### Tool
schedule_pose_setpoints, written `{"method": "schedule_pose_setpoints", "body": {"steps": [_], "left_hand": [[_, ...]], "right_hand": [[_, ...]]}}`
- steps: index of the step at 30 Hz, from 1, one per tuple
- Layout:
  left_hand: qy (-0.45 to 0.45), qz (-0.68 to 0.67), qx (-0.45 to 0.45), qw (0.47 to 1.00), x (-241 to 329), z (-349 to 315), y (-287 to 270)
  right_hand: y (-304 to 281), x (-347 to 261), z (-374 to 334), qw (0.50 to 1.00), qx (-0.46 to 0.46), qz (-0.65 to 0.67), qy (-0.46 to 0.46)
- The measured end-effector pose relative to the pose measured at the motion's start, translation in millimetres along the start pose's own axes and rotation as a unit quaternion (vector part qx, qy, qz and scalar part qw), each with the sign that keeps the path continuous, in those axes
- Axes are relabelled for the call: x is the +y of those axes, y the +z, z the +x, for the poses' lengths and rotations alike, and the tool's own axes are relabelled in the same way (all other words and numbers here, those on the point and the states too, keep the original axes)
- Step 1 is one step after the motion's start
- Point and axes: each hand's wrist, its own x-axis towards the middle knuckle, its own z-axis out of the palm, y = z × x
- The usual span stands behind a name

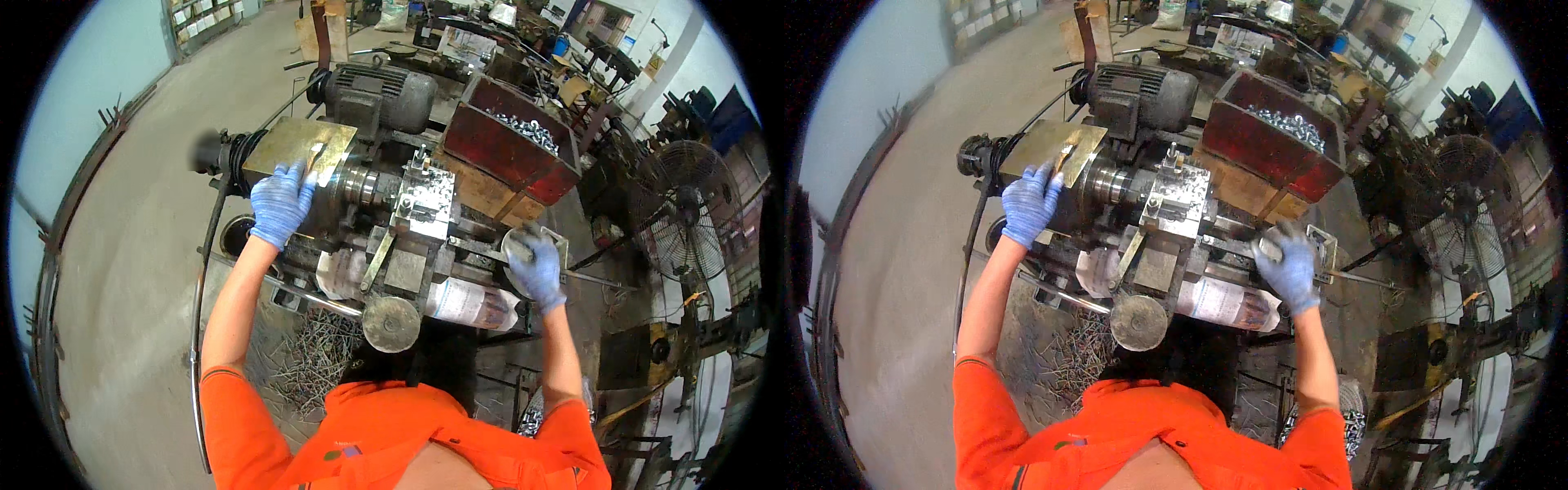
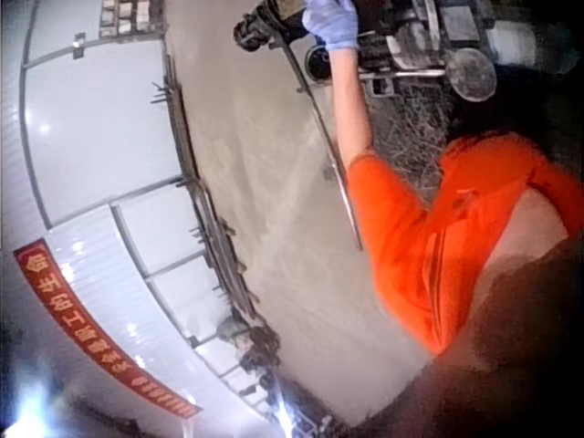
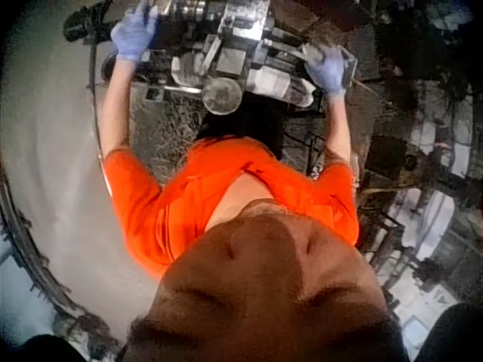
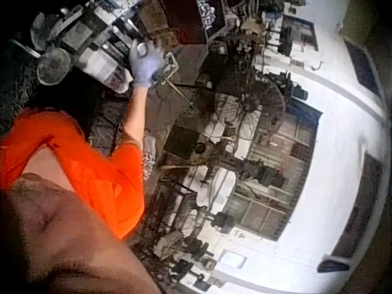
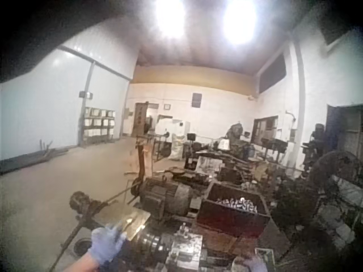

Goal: The person operates a lathe by placing small metal pieces into the machine, pulling a lever to secure them, and removing the finished parts into a basket.

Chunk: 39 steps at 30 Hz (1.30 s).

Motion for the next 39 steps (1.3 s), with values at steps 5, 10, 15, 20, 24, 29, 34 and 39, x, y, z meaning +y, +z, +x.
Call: {"method": "schedule_pose_setpoints", "body": {"steps": [5, 10, 15, 20, 24, 29, 34, 39], "left_hand": [[0.000, -0.019, 0.014, 1.000, 12, -17, -6], [-0.041, -0.107, -0.003, 0.993, 21, -20, -15], [-0.013, -0.207, -0.035, 0.978, 65, -21, -24], [0.032, -0.209, -0.075, 0.974, 97, -24, 9], [0.027, -0.212, -0.091, 0.973, 106, -25, 24], [0.043, -0.144, -0.200, 0.968, 102, -29, 16], [0.035, -0.206, -0.071, 0.975, 81, -33, -11], [-0.014, -0.210, 0.038, 0.977, 48, 10, -26]], "right_hand": [[4, 16, -87, 0.990, -0.034, 0.053, 0.123], [-16, 6, -106, 0.972, -0.052, 0.104, 0.204], [-16, 2, -106, 0.966, -0.035, 0.162, 0.197], [-6, -7, -105, 0.956, -0.060, 0.190, 0.217], [-11, -4, -107, 0.966, -0.049, 0.168, 0.191], [-7, 5, -126, 0.970, -0.054, 0.150, 0.184], [-18, 6, -144, 0.967, -0.023, 0.149, 0.204], [-46, 23, -192, 0.965, 0.016, 0.046, 0.257]]}}
